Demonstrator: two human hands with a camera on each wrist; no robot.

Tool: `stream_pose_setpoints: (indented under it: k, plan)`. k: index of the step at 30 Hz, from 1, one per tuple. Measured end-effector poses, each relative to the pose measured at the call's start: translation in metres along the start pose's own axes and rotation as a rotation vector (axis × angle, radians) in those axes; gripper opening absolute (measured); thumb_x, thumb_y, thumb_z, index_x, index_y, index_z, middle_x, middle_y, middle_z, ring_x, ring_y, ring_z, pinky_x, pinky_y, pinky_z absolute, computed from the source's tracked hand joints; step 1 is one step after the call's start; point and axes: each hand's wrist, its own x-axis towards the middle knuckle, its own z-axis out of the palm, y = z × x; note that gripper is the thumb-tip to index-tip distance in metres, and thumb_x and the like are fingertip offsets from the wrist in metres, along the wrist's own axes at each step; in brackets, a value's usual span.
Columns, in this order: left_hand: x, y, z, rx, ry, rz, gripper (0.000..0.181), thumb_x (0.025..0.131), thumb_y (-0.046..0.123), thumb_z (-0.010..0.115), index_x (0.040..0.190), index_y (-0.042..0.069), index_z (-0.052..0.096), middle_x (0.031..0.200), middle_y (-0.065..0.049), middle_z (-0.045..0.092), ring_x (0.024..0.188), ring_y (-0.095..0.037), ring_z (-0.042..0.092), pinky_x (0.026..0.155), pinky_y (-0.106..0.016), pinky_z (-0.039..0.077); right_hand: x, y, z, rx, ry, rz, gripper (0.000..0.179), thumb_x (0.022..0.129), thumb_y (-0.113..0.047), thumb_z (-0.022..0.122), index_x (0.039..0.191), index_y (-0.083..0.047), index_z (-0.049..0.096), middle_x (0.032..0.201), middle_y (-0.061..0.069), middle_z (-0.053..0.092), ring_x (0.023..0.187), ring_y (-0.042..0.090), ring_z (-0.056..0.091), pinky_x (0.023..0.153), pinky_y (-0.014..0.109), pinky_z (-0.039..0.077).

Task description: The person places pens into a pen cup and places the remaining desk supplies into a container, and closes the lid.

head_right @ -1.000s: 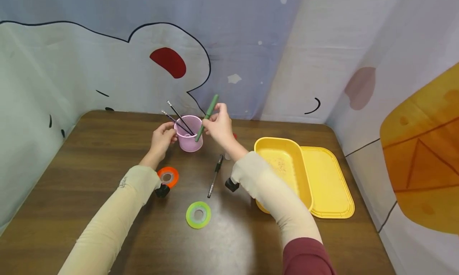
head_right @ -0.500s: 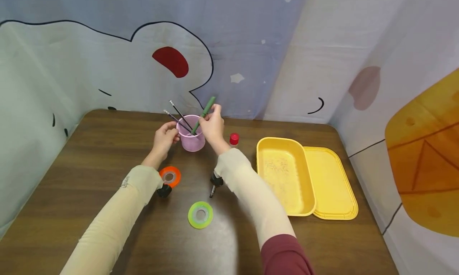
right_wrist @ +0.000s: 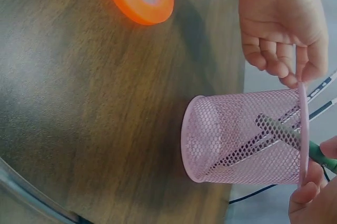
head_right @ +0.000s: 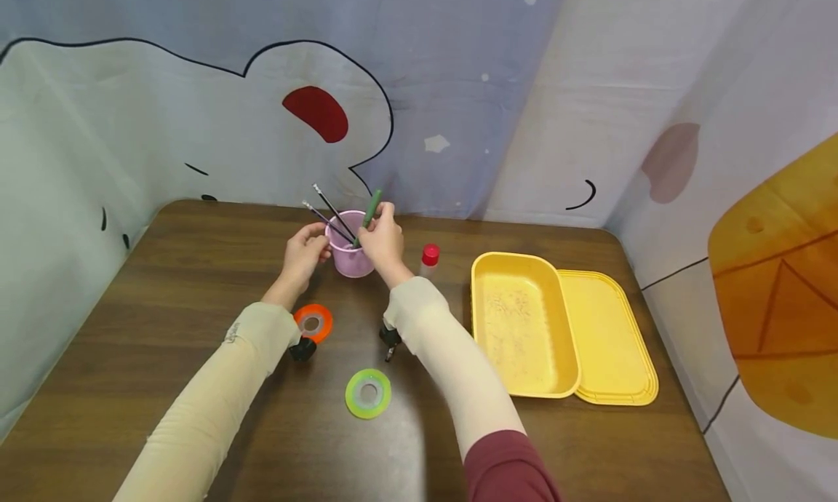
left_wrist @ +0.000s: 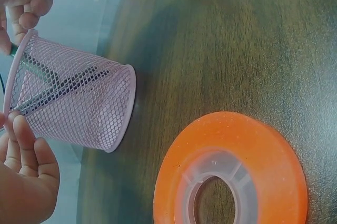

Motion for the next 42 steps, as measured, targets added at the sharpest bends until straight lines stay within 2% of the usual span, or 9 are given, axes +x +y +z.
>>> stream_pose_setpoints:
  k: [8, 15, 17, 23, 28, 32, 37, 42]
  plan:
    - [0.000, 0.000, 0.001, 0.007, -0.024, -0.005, 0.034, 0.081, 0.005, 0.049, 0.115, 0.002, 0.052, 0.066, 0.000, 0.051, 0.054, -0.007, 0.049, 0.051, -0.014, 0.043, 0.002, 0.005, -0.001, -0.117, -0.037, -0.038, 0.033, 0.076, -0.013, 0.061, 0.104, -0.011, 0.045, 0.077, 0.003, 0.059, 0.070, 0.017, 0.056, 0.062, 0.030, 0.042]
    - [-0.014, 0.019, 0.002, 0.002, -0.036, -0.012, 0.035, 0.081, 0.001, 0.047, 0.115, -0.002, 0.051, 0.065, -0.003, 0.050, 0.053, -0.008, 0.049, 0.049, -0.013, 0.041, 0.002, 0.008, -0.002, -0.201, -0.092, -0.061, 0.028, 0.078, -0.018, 0.060, 0.104, -0.013, 0.049, 0.076, 0.001, 0.058, 0.068, 0.016, 0.054, 0.055, 0.026, 0.037]
    - [-0.012, 0.017, 0.002, 0.000, -0.035, -0.012, 0.035, 0.080, 0.001, 0.047, 0.115, -0.002, 0.051, 0.065, -0.002, 0.050, 0.053, -0.007, 0.049, 0.049, -0.013, 0.041, 0.001, 0.008, -0.002, -0.207, -0.098, -0.060, 0.028, 0.079, -0.020, 0.060, 0.104, -0.013, 0.050, 0.077, 0.001, 0.060, 0.069, 0.016, 0.055, 0.055, 0.026, 0.038]
    - [-0.002, 0.005, 0.002, -0.024, -0.029, -0.019, 0.035, 0.080, 0.002, 0.049, 0.115, 0.001, 0.053, 0.064, -0.001, 0.051, 0.051, -0.005, 0.048, 0.049, -0.014, 0.042, 0.000, 0.009, -0.002, -0.110, -0.067, -0.066, 0.023, 0.079, -0.020, 0.060, 0.099, -0.009, 0.054, 0.079, 0.003, 0.063, 0.071, 0.015, 0.058, 0.059, 0.024, 0.043]
    - [-0.001, 0.002, 0.002, -0.015, -0.017, -0.011, 0.037, 0.080, 0.004, 0.049, 0.116, 0.004, 0.053, 0.063, 0.002, 0.051, 0.049, -0.003, 0.048, 0.050, -0.014, 0.044, -0.002, 0.010, -0.003, -0.009, 0.023, -0.096, 0.017, 0.079, -0.012, 0.059, 0.093, -0.005, 0.056, 0.077, 0.006, 0.059, 0.070, 0.015, 0.055, 0.063, 0.023, 0.044]
    - [-0.001, 0.001, 0.003, 0.001, -0.012, 0.001, 0.037, 0.080, 0.004, 0.049, 0.116, 0.003, 0.053, 0.062, 0.004, 0.051, 0.049, -0.003, 0.048, 0.051, -0.015, 0.044, -0.005, 0.008, -0.006, 0.025, 0.041, -0.089, 0.017, 0.078, -0.010, 0.059, 0.094, -0.002, 0.057, 0.075, 0.007, 0.057, 0.070, 0.015, 0.053, 0.062, 0.021, 0.042]
    - [-0.001, 0.000, 0.001, 0.023, -0.008, 0.008, 0.036, 0.080, 0.006, 0.049, 0.116, 0.004, 0.053, 0.062, 0.005, 0.051, 0.052, -0.005, 0.050, 0.057, -0.021, 0.048, -0.011, 0.004, -0.013, 0.066, -0.020, -0.042, 0.020, 0.078, -0.013, 0.060, 0.095, -0.002, 0.058, 0.073, 0.007, 0.057, 0.058, 0.010, 0.050, 0.051, 0.018, 0.042]
    - [0.001, -0.001, -0.001, 0.026, -0.008, 0.002, 0.036, 0.080, 0.006, 0.049, 0.115, 0.004, 0.053, 0.063, 0.004, 0.051, 0.052, -0.006, 0.050, 0.058, -0.023, 0.049, -0.018, 0.002, -0.023, 0.112, -0.171, -0.003, 0.020, 0.078, -0.013, 0.061, 0.093, 0.000, 0.057, 0.069, 0.005, 0.055, 0.045, 0.009, 0.049, 0.043, 0.023, 0.046]
